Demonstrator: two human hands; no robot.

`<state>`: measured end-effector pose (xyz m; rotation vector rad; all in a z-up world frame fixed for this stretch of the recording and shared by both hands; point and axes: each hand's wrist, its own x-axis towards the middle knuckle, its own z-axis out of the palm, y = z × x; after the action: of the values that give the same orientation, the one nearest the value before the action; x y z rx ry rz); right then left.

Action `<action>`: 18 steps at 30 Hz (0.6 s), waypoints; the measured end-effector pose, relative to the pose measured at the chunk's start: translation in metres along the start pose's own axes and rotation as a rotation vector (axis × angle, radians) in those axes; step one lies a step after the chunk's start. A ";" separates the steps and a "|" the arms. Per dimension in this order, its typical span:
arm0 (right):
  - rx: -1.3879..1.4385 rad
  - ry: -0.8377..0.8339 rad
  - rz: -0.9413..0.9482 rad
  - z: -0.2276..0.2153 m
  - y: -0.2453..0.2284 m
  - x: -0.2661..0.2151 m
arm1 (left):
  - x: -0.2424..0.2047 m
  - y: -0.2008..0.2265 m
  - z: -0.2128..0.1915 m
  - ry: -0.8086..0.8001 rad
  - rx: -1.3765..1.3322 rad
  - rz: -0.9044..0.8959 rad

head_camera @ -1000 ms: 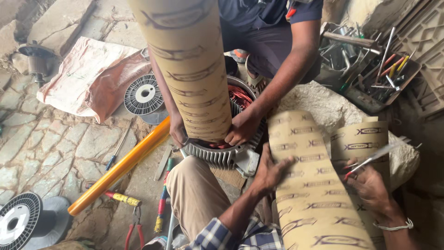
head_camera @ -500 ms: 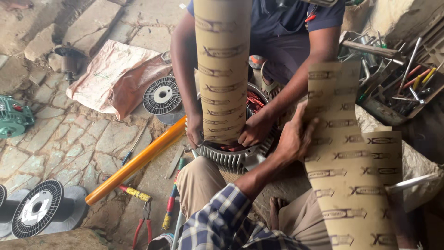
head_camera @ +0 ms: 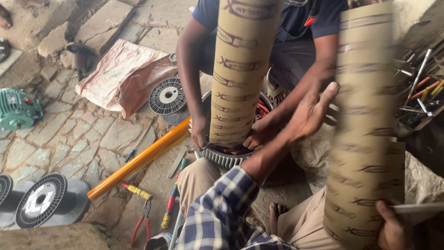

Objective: The person cuts a long strip from a roll of branded cardboard using scissors. They hold the roll steady with one hand and cut along its length with the other. A second person is visible nearby, working on a motor stator.

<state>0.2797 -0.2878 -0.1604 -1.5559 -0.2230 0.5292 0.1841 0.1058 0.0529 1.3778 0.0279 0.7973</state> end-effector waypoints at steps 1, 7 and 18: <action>0.078 0.108 0.052 0.003 0.002 0.000 | -0.007 -0.011 0.001 -0.051 -0.157 -0.128; 0.591 0.174 -0.056 0.052 -0.006 0.022 | -0.121 -0.096 0.012 -0.233 0.189 -0.322; 0.939 -0.101 -0.110 0.087 -0.027 0.017 | -0.202 -0.144 0.062 -0.442 0.048 -0.594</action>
<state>0.2594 -0.2007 -0.1352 -0.6024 -0.1053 0.5181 0.1324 -0.0488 -0.1444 1.4594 0.1063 -0.0072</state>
